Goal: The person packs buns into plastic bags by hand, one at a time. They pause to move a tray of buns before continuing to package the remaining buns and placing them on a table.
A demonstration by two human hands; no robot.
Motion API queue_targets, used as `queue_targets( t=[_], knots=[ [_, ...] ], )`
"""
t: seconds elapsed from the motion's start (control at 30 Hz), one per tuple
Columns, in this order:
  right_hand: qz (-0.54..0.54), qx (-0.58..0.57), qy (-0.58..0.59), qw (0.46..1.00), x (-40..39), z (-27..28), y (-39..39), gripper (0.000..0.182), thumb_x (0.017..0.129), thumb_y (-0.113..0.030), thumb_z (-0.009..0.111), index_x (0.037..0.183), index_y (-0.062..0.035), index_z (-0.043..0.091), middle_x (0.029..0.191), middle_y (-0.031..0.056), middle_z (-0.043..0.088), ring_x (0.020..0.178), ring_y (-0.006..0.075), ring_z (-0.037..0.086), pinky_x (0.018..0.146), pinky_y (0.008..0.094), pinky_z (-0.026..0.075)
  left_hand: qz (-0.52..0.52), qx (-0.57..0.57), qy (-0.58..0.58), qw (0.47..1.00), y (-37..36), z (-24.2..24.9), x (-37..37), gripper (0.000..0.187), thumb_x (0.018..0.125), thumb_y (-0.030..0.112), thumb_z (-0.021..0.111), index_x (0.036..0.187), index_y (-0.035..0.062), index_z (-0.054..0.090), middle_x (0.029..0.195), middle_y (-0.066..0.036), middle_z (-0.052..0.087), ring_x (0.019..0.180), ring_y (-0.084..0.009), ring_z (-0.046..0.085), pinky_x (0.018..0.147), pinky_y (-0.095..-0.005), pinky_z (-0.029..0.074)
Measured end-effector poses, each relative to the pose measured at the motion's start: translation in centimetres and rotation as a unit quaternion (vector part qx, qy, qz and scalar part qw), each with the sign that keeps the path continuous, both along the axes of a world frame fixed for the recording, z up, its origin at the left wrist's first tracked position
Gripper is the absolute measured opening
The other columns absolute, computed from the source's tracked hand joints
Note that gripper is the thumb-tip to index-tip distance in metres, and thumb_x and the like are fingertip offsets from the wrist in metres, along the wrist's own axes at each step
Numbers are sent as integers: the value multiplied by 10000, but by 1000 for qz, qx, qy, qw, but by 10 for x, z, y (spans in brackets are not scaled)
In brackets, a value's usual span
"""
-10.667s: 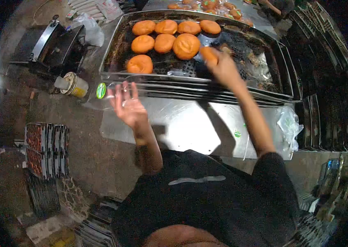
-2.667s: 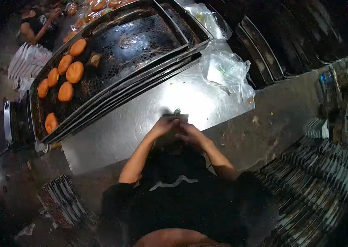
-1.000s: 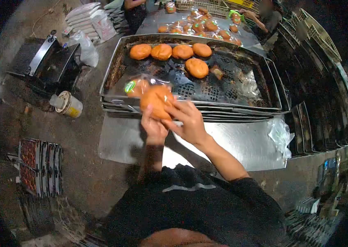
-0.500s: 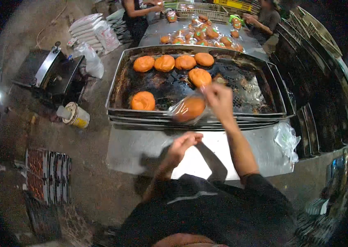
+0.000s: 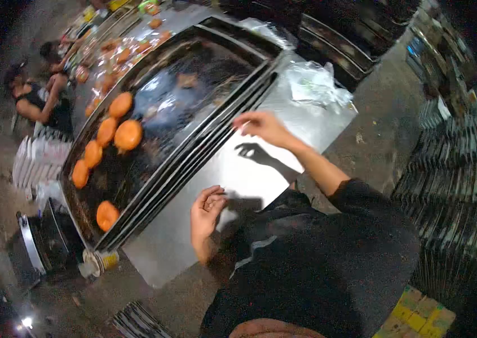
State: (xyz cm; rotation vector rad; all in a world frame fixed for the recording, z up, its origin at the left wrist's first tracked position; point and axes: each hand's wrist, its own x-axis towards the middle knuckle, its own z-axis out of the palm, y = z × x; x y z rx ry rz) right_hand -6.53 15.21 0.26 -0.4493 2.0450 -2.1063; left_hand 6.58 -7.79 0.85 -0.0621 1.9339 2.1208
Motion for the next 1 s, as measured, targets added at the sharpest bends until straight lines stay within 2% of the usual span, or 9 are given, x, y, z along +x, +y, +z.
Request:
queue_targets(
  t=[0.17, 0.23, 0.3, 0.4, 0.5, 0.67, 0.73, 0.83, 1.0],
  knots=[
    [-495, 111, -13, 862, -26, -109, 224, 200, 764, -121, 533, 900, 16, 584, 767, 118, 616, 690, 184, 592, 611, 280, 462, -6, -14, -47, 999, 90, -25, -37, 367, 752, -35, 539, 1112, -43, 465, 930, -93, 558, 700, -116, 547, 648, -214, 443],
    [-477, 330, -50, 813, -27, -137, 277, 168, 732, -93, 533, 820, 34, 599, 752, 170, 613, 704, 248, 599, 634, 314, 460, -5, 15, -48, 999, 124, -28, -47, 402, 744, -41, 549, 1135, -38, 453, 947, -89, 554, 705, -112, 549, 669, -216, 438],
    [-384, 346, -24, 856, -27, -168, 298, 110, 673, -44, 557, 738, 26, 610, 693, 174, 604, 687, 251, 597, 670, 344, 449, -12, 2, -40, 999, 153, -34, -56, 412, 745, -28, 561, 1142, -39, 449, 984, -93, 545, 733, -110, 549, 702, -219, 431],
    [-352, 464, 155, 798, -41, -196, 309, 193, 676, 14, 493, 835, 23, 601, 844, 198, 588, 852, 352, 545, 771, 372, 422, -16, -44, -53, 997, 191, -28, -67, 429, 749, 7, 584, 1152, -33, 445, 1035, -89, 535, 805, -114, 536, 749, -238, 423],
    [-304, 499, 121, 802, -57, -171, 308, 272, 677, 7, 498, 940, 36, 564, 1095, 222, 475, 1059, 358, 406, 898, 380, 341, 8, -51, -48, 997, 213, -30, -67, 418, 774, 70, 580, 1158, -24, 443, 1064, -82, 534, 856, -130, 524, 788, -261, 407],
    [-280, 556, 140, 770, -93, -191, 318, 383, 700, -111, 566, 1033, 61, 487, 1104, 236, 450, 1026, 368, 421, 898, 397, 338, 38, -30, -57, 997, 236, -34, -63, 382, 809, 55, 533, 1160, -45, 420, 1041, -74, 535, 789, -79, 505, 766, -211, 406],
    [-388, 528, 10, 755, -95, -175, 312, 490, 699, -185, 616, 1090, 43, 427, 1113, 245, 432, 1036, 368, 416, 888, 407, 342, 22, -32, -62, 997, 238, -43, -60, 364, 831, 144, 522, 1149, -18, 447, 1050, -72, 540, 939, -153, 498, 846, -280, 371],
    [-358, 522, -131, 763, -106, -145, 312, 561, 690, -230, 645, 1108, 32, 377, 1107, 237, 436, 1047, 375, 406, 879, 415, 341, 35, -25, -76, 996, 244, -51, -62, 368, 827, 79, 515, 1161, -39, 414, 1020, -84, 545, 816, -113, 529, 764, -226, 420],
    [-378, 480, -176, 772, -123, -144, 316, 489, 675, -183, 636, 1053, 33, 413, 1024, 231, 496, 952, 365, 486, 837, 405, 384, 39, 7, -75, 996, 259, -52, -72, 365, 833, 118, 513, 1153, -34, 424, 1018, -90, 545, 837, -148, 540, 759, -257, 429]
  ],
)
